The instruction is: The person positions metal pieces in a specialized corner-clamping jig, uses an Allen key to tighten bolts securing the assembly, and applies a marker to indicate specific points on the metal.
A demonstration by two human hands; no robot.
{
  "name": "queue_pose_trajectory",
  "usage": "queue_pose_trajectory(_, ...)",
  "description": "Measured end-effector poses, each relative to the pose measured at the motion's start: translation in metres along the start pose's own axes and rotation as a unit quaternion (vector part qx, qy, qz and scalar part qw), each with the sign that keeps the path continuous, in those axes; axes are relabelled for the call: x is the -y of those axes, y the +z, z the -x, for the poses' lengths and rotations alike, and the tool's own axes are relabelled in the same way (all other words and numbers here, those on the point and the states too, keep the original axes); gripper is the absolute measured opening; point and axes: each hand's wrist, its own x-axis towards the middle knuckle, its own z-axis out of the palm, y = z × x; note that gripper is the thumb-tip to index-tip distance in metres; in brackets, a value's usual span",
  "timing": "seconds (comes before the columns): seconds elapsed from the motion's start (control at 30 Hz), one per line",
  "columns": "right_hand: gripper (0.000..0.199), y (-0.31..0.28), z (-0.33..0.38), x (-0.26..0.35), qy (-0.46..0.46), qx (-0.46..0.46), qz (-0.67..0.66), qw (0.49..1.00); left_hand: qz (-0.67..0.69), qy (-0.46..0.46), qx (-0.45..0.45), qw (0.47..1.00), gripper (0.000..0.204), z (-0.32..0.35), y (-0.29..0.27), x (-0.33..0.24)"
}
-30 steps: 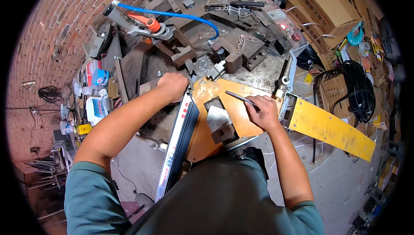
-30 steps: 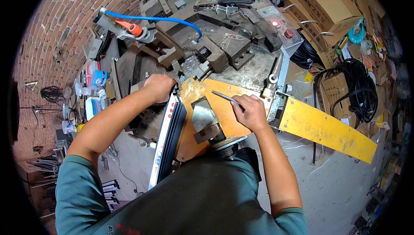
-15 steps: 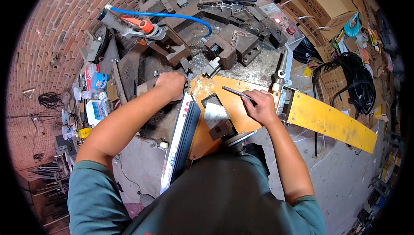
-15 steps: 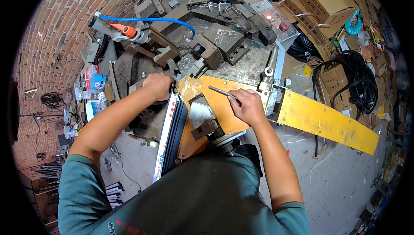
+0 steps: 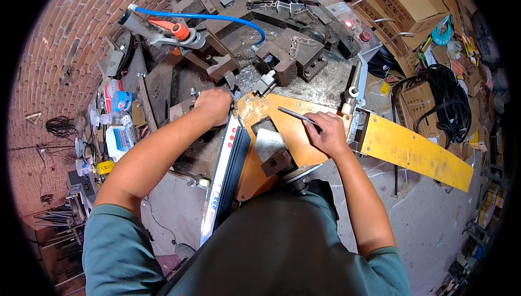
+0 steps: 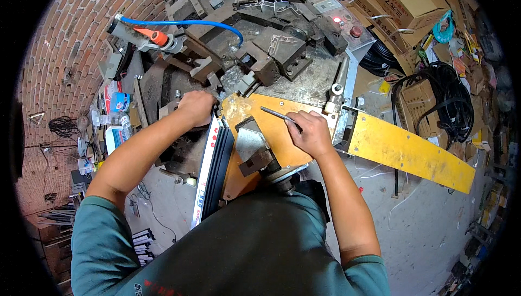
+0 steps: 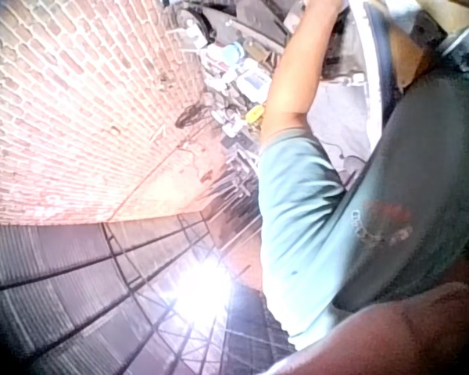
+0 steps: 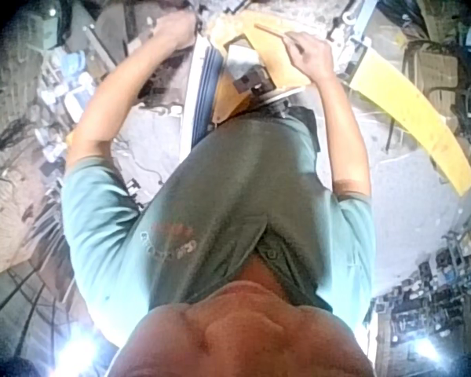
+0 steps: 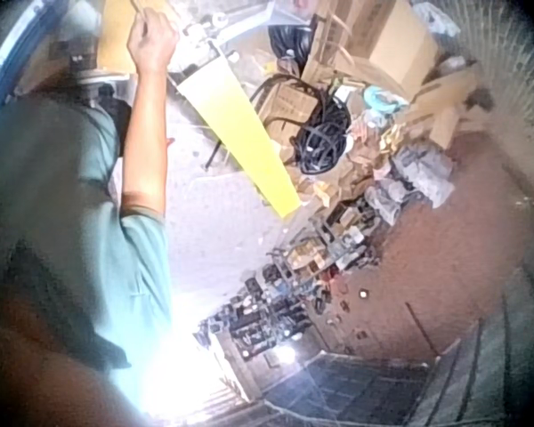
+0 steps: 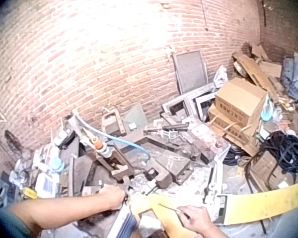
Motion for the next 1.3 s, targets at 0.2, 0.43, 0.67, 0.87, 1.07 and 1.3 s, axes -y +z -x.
queue_pose_trajectory(0.2,0.015,0.001,0.000,-0.001,-0.009,-0.007,0.001,1.000,-0.006,0.014,-0.004,1.000,0.027,0.001,-0.001,0.002)
queue_pose_trajectory(0.43,0.013,0.001,0.001,-0.002,-0.006,-0.005,-0.002,1.000,-0.012,-0.004,0.000,1.000,0.028,0.003,-0.003,-0.002)
queue_pose_trajectory(0.67,0.012,0.003,0.002,-0.002,-0.011,-0.010,-0.006,1.000,-0.008,-0.006,-0.005,1.000,0.027,0.004,0.003,0.000)
queue_pose_trajectory(0.87,0.012,0.003,0.003,-0.004,-0.007,-0.001,-0.001,1.000,-0.017,-0.010,0.011,1.000,0.029,0.008,-0.013,-0.005)
queue_pose_trajectory(1.07,0.013,0.002,0.001,-0.001,-0.010,-0.003,0.002,1.000,-0.014,-0.020,0.015,1.000,0.030,0.010,-0.013,-0.007)
queue_pose_trajectory(1.3,0.012,0.001,0.003,-0.001,-0.005,-0.006,0.005,1.000,-0.022,-0.014,0.001,1.000,0.029,0.011,-0.011,-0.008)
